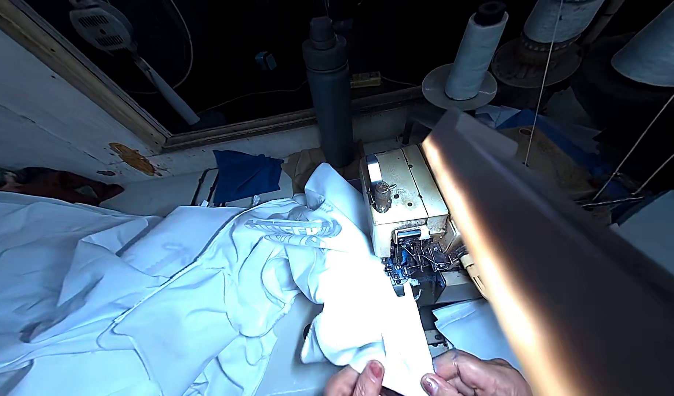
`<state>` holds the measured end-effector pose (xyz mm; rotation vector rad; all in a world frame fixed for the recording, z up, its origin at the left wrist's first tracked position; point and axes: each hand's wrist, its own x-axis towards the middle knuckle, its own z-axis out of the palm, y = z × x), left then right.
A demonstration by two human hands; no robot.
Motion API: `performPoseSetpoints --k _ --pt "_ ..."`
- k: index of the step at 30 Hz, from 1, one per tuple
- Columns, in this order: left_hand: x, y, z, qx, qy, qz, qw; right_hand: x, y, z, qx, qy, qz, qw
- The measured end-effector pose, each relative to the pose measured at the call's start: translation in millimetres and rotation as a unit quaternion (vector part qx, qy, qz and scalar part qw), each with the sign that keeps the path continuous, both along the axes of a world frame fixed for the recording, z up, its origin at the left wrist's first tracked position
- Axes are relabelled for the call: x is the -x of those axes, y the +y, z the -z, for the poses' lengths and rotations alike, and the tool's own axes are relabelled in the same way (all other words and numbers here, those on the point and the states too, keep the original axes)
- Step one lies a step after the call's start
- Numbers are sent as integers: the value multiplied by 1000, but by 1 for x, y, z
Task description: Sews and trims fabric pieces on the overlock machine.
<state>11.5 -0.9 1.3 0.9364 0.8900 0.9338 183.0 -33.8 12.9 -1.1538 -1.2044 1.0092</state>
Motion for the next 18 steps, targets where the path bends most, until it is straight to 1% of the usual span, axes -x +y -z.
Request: performPoseSetpoints --k 1,2,3,5,7,11,14,16,17,18 --pt "-2 1 -4 -5 -8 -59 998 3 -3 5 1 -3 14 1000" --pt "-2 1 -5 -44 8 -89 995 5 -5 8 -2 -3 26 1000" --pt "0 1 -3 -101 40 -99 989 8 -6 11 -7 -1 37 999" --pt "6 4 2 -210 125 -117 963 13 -6 14 -17 7 51 999" --pt "10 9 3 -282 181 -142 931 18 -5 15 -17 20 61 998" --pt "17 23 -8 -352 235 -153 893 23 1 12 -5 64 77 995" --pt "21 39 -8 -398 269 -156 863 27 12 4 34 110 107 988" --pt "18 50 -8 -427 314 -182 828 29 22 -2 78 142 137 977" --pt "15 56 -9 -447 347 -200 800 28 27 -3 100 157 142 972" --pt "12 61 -10 -478 383 -214 761 27 31 -5 120 170 145 967"
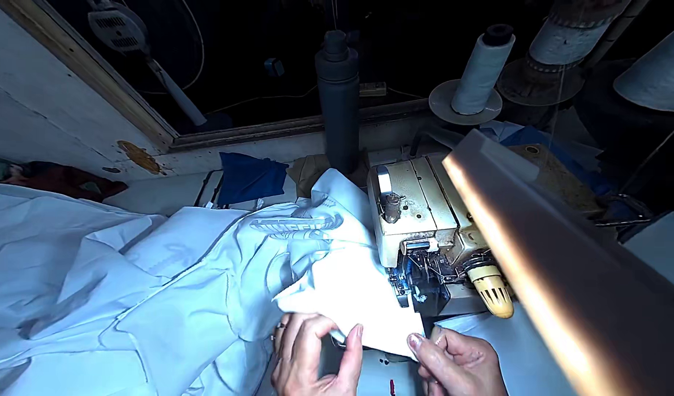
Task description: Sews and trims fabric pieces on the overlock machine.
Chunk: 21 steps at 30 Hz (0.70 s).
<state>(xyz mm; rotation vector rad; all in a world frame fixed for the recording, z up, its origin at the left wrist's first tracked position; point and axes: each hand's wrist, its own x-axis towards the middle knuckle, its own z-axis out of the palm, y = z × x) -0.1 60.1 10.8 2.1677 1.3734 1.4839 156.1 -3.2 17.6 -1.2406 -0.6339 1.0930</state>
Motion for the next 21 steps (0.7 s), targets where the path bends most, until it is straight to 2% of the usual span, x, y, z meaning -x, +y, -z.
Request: performPoseSetpoints --k 3,6,10,15,19,21 --pt "-5 10 -3 -95 142 10 985 -4 8 0 16 20 -5 1000" --pt "-2 22 -9 -66 251 107 960 -8 11 0 17 18 -12 1000" --pt "3 41 -5 -51 241 106 963 -9 11 2 10 -4 -16 1000" --pt "-2 53 -5 -4 236 31 971 -12 4 3 -3 6 -24 1000" --pt "-7 47 -11 15 237 -30 971 -16 -4 1 -14 23 -21 999" --pt "-1 34 -21 50 234 -34 970 -17 -6 0 -37 -3 -25 999"
